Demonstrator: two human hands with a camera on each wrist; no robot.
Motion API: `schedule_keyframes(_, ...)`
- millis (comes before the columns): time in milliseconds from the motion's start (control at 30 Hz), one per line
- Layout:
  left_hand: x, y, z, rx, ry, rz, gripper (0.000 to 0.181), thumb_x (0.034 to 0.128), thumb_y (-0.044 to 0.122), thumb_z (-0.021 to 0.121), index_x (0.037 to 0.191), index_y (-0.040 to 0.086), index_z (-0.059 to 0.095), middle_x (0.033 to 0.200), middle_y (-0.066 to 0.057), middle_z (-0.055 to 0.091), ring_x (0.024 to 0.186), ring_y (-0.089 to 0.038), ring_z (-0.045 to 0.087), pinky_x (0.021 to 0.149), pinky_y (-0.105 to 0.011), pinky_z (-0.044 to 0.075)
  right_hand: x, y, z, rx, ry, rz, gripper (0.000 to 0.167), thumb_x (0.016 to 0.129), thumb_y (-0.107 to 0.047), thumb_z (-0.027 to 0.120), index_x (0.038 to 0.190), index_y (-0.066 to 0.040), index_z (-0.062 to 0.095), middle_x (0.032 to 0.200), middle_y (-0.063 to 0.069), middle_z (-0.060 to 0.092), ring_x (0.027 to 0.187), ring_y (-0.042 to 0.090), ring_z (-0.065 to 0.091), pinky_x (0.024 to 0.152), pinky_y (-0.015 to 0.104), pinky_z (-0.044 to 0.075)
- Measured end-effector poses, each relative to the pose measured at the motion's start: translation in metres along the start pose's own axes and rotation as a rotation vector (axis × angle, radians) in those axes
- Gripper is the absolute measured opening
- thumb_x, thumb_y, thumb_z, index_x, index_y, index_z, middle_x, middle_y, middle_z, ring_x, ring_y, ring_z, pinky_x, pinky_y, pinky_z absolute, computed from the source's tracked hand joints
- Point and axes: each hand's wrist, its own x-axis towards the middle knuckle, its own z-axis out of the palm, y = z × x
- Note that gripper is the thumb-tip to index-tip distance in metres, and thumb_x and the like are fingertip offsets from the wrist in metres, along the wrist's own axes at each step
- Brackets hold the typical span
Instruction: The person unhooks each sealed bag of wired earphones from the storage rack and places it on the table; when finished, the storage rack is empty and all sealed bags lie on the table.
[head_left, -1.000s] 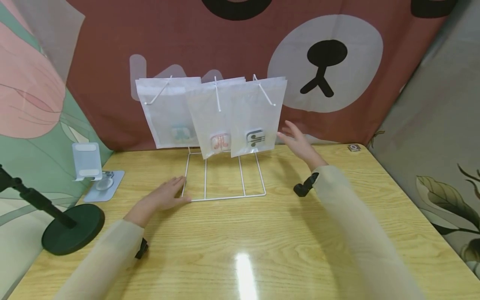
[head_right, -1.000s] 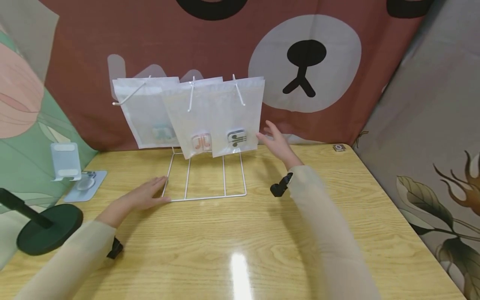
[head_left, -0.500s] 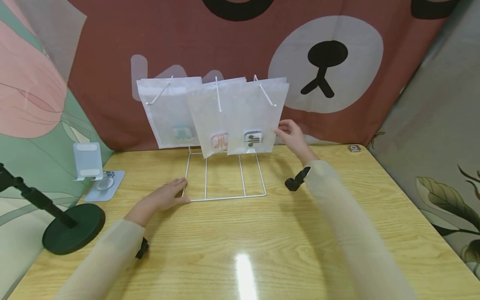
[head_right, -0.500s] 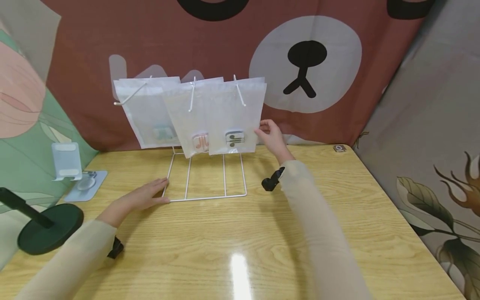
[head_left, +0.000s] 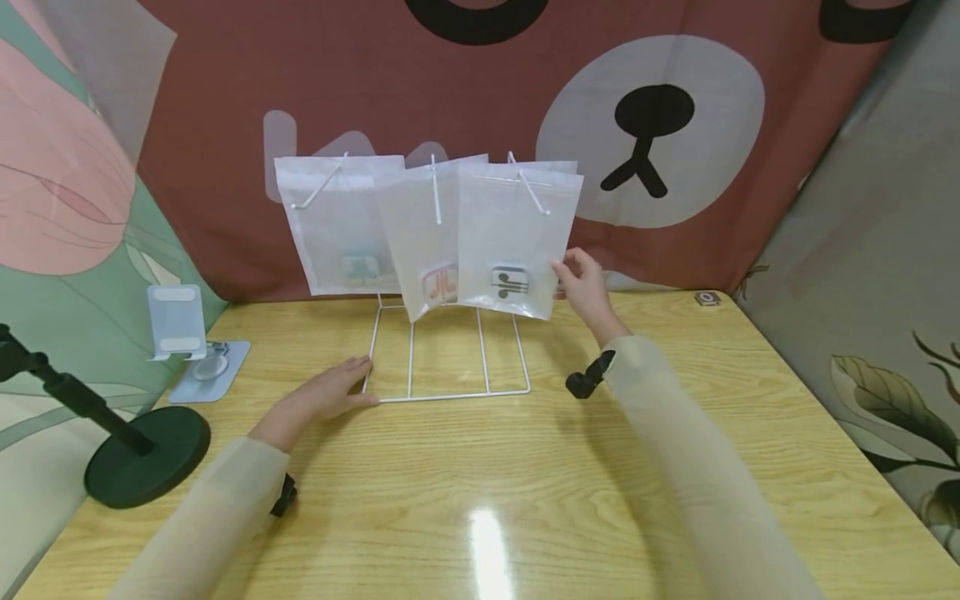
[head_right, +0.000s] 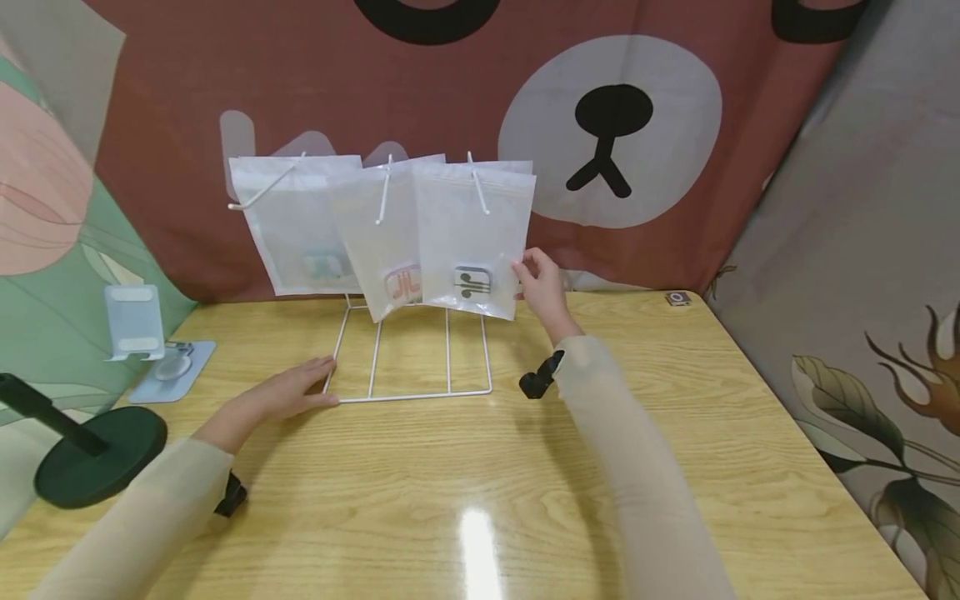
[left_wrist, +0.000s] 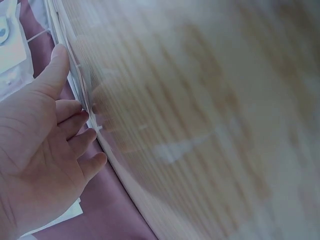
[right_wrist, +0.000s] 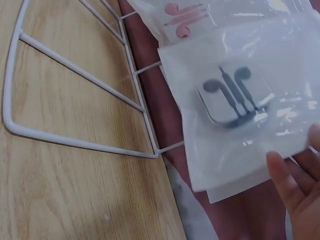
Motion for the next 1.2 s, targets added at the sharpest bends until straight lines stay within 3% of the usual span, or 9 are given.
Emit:
schedule_keyframes(167, 0.0, -0.001, 0.001, -0.004, 0.0, -0.006, 0.076, 0.092, 0.04, 0.054, 0.141, -0.009, 0.023, 0.145, -0.028, 0.019, 0.132, -0.044, 0.015, 0.105, -0.055, 0.016, -0.008, -0.004, 0.0, 0.01, 0.109, -0.075, 0.023, 0.094, -0.016, 0.054, 0.106, 0.004, 0.058, 0.096, 0.015, 0.061, 0.061, 0.022, 0.055, 0.059, 0.032, 0.054)
schedule_keyframes(367, 0.002, -0.003, 0.002, 0.0, 0.005, 0.003, 0.076, 0.0918, 0.041, 0.053, 0.141, -0.009, 0.024, 0.144, -0.029, 0.02, 0.131, -0.045, 0.016, 0.105, -0.055, 0.017, -0.014, -0.006, -0.003, 0.027, 0.152, -0.106, 0.024, 0.093, -0.014, 0.056, 0.105, 0.006, 0.059, 0.1, 0.014, 0.063, 0.057, 0.012, 0.056, 0.056, 0.023, 0.053)
schedule_keyframes(600, 0.002, -0.004, 0.003, 0.001, 0.0, -0.002, 0.076, 0.0919, 0.041, 0.053, 0.141, -0.009, 0.024, 0.144, -0.029, 0.021, 0.131, -0.045, 0.017, 0.105, -0.055, 0.018, -0.03, -0.011, -0.014, 0.045, 0.138, -0.126, 0.023, 0.092, -0.011, 0.057, 0.102, 0.01, 0.059, 0.095, 0.016, 0.062, 0.057, 0.014, 0.058, 0.058, 0.026, 0.054)
schedule_keyframes(733, 0.003, -0.004, 0.003, -0.002, -0.001, -0.008, 0.077, 0.0917, 0.043, 0.053, 0.141, -0.009, 0.024, 0.144, -0.028, 0.021, 0.131, -0.045, 0.017, 0.105, -0.055, 0.017, -0.048, -0.027, -0.02, 0.062, 0.127, -0.155, 0.021, 0.092, -0.006, 0.057, 0.099, 0.013, 0.058, 0.091, 0.019, 0.061, 0.058, 0.016, 0.059, 0.058, 0.028, 0.054)
schedule_keyframes(900, 0.003, -0.004, 0.004, -0.006, 0.001, -0.013, 0.077, 0.0913, 0.043, 0.054, 0.141, -0.009, 0.024, 0.145, -0.028, 0.021, 0.132, -0.044, 0.017, 0.105, -0.055, 0.017, -0.067, -0.039, -0.027, 0.081, 0.116, -0.204, 0.018, 0.091, 0.0, 0.056, 0.097, 0.017, 0.056, 0.086, 0.011, 0.06, 0.058, 0.011, 0.059, 0.056, 0.024, 0.054)
schedule_keyframes(1000, 0.003, -0.004, 0.004, -0.006, 0.003, -0.016, 0.077, 0.0912, 0.042, 0.054, 0.141, -0.008, 0.024, 0.145, -0.027, 0.021, 0.132, -0.044, 0.017, 0.105, -0.054, 0.017, -0.076, -0.042, -0.031, 0.093, 0.109, -0.202, 0.018, 0.09, 0.0, 0.056, 0.099, 0.016, 0.057, 0.084, 0.006, 0.059, 0.059, 0.01, 0.059, 0.057, 0.024, 0.054)
schedule_keyframes(1200, 0.002, -0.003, 0.003, -0.014, 0.008, -0.009, 0.077, 0.0911, 0.042, 0.054, 0.14, -0.01, 0.025, 0.144, -0.029, 0.021, 0.131, -0.045, 0.017, 0.105, -0.054, 0.017, -0.091, -0.048, -0.039, 0.067, 0.088, -0.177, 0.019, 0.091, -0.002, 0.056, 0.099, 0.014, 0.059, 0.079, 0.008, 0.061, 0.058, 0.011, 0.061, 0.059, 0.024, 0.054)
